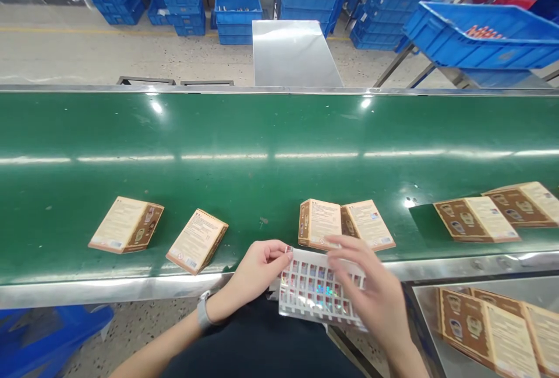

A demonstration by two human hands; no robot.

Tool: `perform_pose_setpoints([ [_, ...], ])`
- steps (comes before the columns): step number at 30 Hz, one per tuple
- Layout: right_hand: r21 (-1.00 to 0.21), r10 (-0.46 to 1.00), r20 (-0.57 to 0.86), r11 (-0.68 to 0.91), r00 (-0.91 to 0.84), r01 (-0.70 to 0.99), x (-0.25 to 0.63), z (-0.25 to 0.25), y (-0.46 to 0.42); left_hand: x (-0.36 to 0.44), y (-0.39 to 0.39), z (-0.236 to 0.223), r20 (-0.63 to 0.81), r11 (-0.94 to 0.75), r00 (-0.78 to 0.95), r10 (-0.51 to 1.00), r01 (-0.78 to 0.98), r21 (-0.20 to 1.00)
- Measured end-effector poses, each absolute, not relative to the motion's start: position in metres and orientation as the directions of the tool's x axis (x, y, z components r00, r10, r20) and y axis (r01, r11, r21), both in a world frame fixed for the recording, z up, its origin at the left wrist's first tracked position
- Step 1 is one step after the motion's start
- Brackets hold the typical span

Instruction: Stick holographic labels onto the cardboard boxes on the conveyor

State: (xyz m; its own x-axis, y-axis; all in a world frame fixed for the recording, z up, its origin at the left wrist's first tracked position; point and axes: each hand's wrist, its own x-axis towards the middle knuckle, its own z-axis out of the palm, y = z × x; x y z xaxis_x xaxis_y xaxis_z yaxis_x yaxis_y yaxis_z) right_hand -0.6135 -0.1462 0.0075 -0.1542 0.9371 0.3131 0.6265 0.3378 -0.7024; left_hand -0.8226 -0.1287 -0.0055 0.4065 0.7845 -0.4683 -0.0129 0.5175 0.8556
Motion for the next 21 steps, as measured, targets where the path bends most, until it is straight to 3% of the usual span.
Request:
perform_pose_setpoints([
  [2,-0.756,0.977,0.184,0.072,0.105,0.65,-0.603,-0.002,-0.141,-0.827,-0.131,-0.002,-0.458,0.496,0.401,0.793,0.011,0.868],
  [4,-0.784,0.969,0.084,-0.079,0.231,0.616,-0.598,-0.014,-0.133,-0.83,-0.133,0.002,-0.45,0.468,0.417,0.79,0.066,0.881],
  [7,-0.816,0.986,0.001,-0.097,0.169,0.57,-0.6,-0.028,-0.125,-0.832,-0.134,0.007,-0.378,0.327,0.449,0.81,0.191,0.926],
  [11,-0.841,0.988,-0.032,-0.108,0.15,0.531,-0.601,-0.027,-0.119,-0.834,-0.126,0.007,-0.141,0.016,0.497,0.856,0.247,0.969],
  [18,-0.947,0.903,-0.231,-0.294,0.363,0.13,-0.582,-0.02,-0.097,-0.816,-0.11,-0.002,-0.024,-0.273,0.753,0.657,0.267,0.924],
  [21,-0.939,0.878,-0.268,-0.331,0.397,0.098,-0.58,-0.026,-0.088,-0.798,-0.109,-0.01,0.016,-0.425,0.792,0.611,0.31,0.85],
])
